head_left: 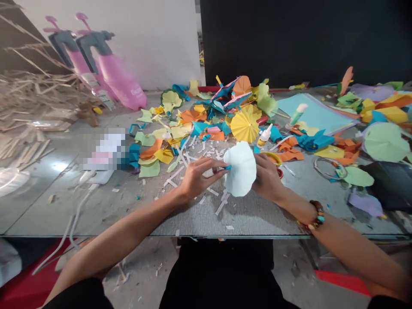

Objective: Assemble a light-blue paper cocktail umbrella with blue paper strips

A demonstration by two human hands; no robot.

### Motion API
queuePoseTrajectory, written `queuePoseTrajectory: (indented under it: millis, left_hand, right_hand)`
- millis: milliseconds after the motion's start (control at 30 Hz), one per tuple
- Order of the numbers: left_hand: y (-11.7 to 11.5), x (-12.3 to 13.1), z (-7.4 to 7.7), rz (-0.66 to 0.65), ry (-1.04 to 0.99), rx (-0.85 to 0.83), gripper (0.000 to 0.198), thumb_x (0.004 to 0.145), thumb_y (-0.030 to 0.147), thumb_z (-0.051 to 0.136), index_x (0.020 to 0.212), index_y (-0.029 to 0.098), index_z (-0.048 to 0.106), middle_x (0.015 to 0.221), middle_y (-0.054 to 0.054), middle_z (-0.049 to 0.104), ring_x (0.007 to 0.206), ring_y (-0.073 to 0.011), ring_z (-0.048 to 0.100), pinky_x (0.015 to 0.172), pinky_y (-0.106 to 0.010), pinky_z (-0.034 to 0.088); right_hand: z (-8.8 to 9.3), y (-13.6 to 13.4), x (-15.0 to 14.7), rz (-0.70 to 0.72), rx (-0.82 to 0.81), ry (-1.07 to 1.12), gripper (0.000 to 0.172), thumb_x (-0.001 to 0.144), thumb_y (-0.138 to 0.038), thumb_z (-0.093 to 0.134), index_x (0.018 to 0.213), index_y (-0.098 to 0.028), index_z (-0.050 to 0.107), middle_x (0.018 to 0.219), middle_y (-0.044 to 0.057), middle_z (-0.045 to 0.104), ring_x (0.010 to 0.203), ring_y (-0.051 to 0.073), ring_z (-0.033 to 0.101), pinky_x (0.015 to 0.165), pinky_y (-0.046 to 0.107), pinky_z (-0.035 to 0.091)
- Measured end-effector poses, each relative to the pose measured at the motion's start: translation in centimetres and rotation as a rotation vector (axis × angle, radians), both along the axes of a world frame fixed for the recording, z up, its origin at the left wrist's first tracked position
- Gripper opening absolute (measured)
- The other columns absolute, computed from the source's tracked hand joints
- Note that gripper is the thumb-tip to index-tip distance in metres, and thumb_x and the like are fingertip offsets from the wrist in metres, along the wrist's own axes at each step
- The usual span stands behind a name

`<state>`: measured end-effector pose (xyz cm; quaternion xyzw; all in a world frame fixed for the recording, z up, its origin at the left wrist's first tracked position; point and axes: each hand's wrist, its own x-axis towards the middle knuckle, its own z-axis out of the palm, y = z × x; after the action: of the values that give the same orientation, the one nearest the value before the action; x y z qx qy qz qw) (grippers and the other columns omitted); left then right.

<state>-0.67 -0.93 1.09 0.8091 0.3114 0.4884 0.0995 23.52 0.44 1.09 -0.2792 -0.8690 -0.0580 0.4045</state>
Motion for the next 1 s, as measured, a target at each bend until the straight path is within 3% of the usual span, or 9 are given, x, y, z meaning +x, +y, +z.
queuePoseTrajectory:
  millis: [133, 300, 433, 600, 667, 867, 1000]
  left_hand:
    - [-0.18, 0.23, 0.11, -0.032, -0.010, -0.040, 0.019, 0.088, 0.027, 0.077, 0.106, 0.021, 0.073, 0.087, -0.002, 0.077, 0.072, -0.0115, 0.068, 0.073, -0.028, 0.057]
    - [0.08, 0.12, -0.09, -0.036, 0.000, -0.015, 0.011, 0.091, 0.026, 0.072, 0.102, 0.023, 0.074, 0.092, -0.002, 0.079, 0.079, -0.0129, 0.072, 0.075, -0.029, 0.058]
    - [0.08, 0.09, -0.19, -0.039, 0.030, 0.015, 0.012, 0.092, 0.024, 0.072, 0.103, 0.023, 0.073, 0.093, -0.002, 0.079, 0.079, -0.0129, 0.072, 0.077, -0.030, 0.057]
    - [-0.05, 0.09, 0.16, -0.051, 0.046, 0.063, 0.012, 0.089, 0.020, 0.074, 0.101, 0.022, 0.073, 0.091, -0.001, 0.079, 0.075, -0.0119, 0.070, 0.075, -0.030, 0.053]
    - [-0.04, 0.11, 0.21, -0.053, 0.062, 0.071, 0.011, 0.090, 0.020, 0.073, 0.101, 0.022, 0.073, 0.090, -0.001, 0.079, 0.075, -0.0120, 0.070, 0.074, -0.030, 0.052]
    - [-0.13, 0.19, 0.01, -0.044, 0.116, 0.095, 0.010, 0.093, 0.024, 0.069, 0.103, 0.023, 0.073, 0.086, -0.001, 0.078, 0.072, -0.0125, 0.068, 0.073, -0.031, 0.053]
    - [-0.27, 0.20, 0.03, -0.034, 0.082, 0.069, 0.011, 0.093, 0.022, 0.070, 0.104, 0.023, 0.073, 0.090, -0.002, 0.078, 0.078, -0.0129, 0.070, 0.075, -0.031, 0.055]
  right_hand:
    - [-0.51, -0.09, -0.22, 0.044, -0.045, 0.035, 0.014, 0.087, -0.014, 0.058, 0.089, -0.022, 0.069, 0.092, 0.008, 0.071, 0.078, 0.023, 0.063, 0.066, 0.036, 0.049]
    - [-0.52, -0.45, -0.29, 0.034, -0.120, 0.009, 0.017, 0.088, -0.017, 0.060, 0.099, -0.023, 0.071, 0.091, 0.008, 0.069, 0.082, 0.025, 0.065, 0.068, 0.036, 0.052]
    - [-0.42, -0.58, -0.55, 0.046, -0.092, 0.002, 0.023, 0.087, -0.015, 0.059, 0.106, -0.023, 0.070, 0.099, 0.009, 0.071, 0.085, 0.025, 0.065, 0.070, 0.037, 0.053]
    - [-0.25, -0.14, -0.28, 0.076, -0.022, 0.025, 0.014, 0.088, -0.017, 0.059, 0.095, -0.021, 0.071, 0.093, 0.010, 0.072, 0.080, 0.024, 0.065, 0.068, 0.037, 0.055]
    - [-0.23, -0.09, -0.21, 0.090, -0.040, 0.021, 0.014, 0.088, -0.018, 0.060, 0.094, -0.021, 0.072, 0.091, 0.009, 0.072, 0.082, 0.024, 0.066, 0.071, 0.038, 0.055]
    - [-0.33, -0.46, -0.53, 0.142, -0.067, 0.012, 0.035, 0.087, -0.012, 0.059, 0.119, -0.022, 0.069, 0.108, 0.011, 0.075, 0.097, 0.026, 0.070, 0.085, 0.042, 0.055]
    - [-0.12, -0.33, -0.42, 0.125, -0.068, 0.033, 0.029, 0.090, -0.014, 0.060, 0.115, -0.022, 0.071, 0.109, 0.010, 0.076, 0.094, 0.025, 0.071, 0.082, 0.040, 0.055]
